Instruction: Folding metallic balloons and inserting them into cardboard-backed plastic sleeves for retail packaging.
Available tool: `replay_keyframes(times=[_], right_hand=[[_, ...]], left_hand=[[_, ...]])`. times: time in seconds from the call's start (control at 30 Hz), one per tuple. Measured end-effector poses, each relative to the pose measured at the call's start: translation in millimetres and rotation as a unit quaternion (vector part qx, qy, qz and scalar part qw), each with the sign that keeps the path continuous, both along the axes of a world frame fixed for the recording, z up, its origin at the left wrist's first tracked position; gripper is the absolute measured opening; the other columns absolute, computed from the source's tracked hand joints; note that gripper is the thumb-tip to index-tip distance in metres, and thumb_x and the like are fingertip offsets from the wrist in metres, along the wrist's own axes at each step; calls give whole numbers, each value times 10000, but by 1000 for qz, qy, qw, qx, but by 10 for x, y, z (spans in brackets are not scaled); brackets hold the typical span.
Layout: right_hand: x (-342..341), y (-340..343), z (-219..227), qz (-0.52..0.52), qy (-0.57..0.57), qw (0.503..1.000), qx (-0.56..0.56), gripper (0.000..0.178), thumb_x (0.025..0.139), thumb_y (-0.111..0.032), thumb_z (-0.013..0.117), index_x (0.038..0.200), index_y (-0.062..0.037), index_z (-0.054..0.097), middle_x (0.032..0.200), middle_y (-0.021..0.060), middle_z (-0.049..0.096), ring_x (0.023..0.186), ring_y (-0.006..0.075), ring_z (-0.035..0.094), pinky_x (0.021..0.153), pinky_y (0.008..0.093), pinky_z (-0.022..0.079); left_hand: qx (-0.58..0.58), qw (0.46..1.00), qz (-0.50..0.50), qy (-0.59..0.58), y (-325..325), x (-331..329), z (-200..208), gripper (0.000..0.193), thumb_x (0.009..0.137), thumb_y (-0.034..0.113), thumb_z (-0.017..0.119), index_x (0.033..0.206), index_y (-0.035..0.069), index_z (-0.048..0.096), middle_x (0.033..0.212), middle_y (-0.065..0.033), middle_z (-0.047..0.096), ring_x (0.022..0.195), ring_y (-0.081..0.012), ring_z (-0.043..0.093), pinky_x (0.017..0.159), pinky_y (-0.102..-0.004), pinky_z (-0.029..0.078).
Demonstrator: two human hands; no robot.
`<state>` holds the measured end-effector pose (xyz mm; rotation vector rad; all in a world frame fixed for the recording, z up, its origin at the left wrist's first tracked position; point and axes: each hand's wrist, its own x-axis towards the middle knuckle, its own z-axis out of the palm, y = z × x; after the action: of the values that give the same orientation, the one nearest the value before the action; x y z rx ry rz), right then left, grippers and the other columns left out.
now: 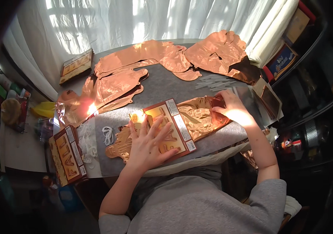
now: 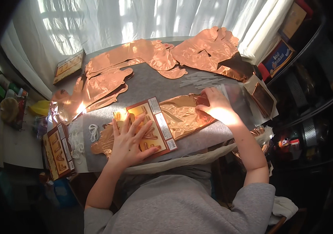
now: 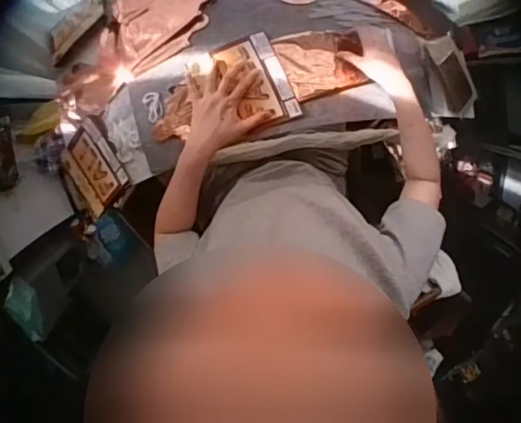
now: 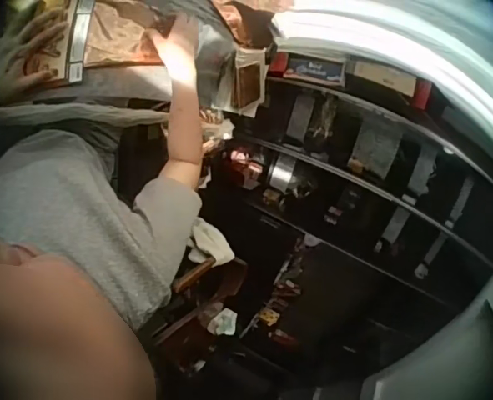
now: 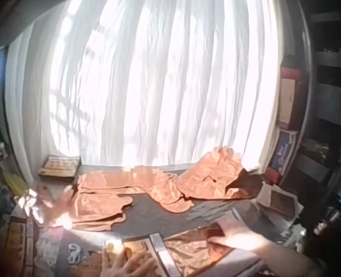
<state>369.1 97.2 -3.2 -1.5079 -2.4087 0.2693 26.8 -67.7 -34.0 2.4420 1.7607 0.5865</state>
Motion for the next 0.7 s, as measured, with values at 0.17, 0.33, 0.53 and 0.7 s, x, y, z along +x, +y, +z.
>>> replay_keyframes(times=[0.17,0.33,0.53,0.7], right_hand=[[93,231,-55,-69,41,986,-144,612,802,-425,896,1201,-7,693,1110,184,749,1061,381,720,910,430,558],[-2,293,32,-56,17,967,-249,540,802,-418,887,1086,22,753,1025,213,782,1000,355,755,857,416,556],[72,519,324,-2,-30,961,-275,524,839,-389,833,1184,-1,759,1055,195,789,999,302,762,858,418,560],[-711,90,1558,145,-46,893,-424,462,1007,-457,717,1204,-41,679,889,21,620,853,126,564,829,322,502]], left_hand=[[5,1000,-13,-16,16,-2,-8,821,896,738,654,1535,225,596,1642,-98,448,1542,-479,337,1256,-751,77],[-4,1000,-8,-7,4,-13,-27,862,875,756,664,1549,226,580,1665,-79,425,1560,-460,311,1287,-696,73],[-10,1000,-9,-5,7,35,2,854,876,745,663,1565,249,561,1666,-72,427,1565,-457,307,1272,-727,50],[-15,1000,6,-2,-29,-28,-39,868,857,732,685,1575,265,544,1665,-63,426,1564,-451,312,1256,-754,19]])
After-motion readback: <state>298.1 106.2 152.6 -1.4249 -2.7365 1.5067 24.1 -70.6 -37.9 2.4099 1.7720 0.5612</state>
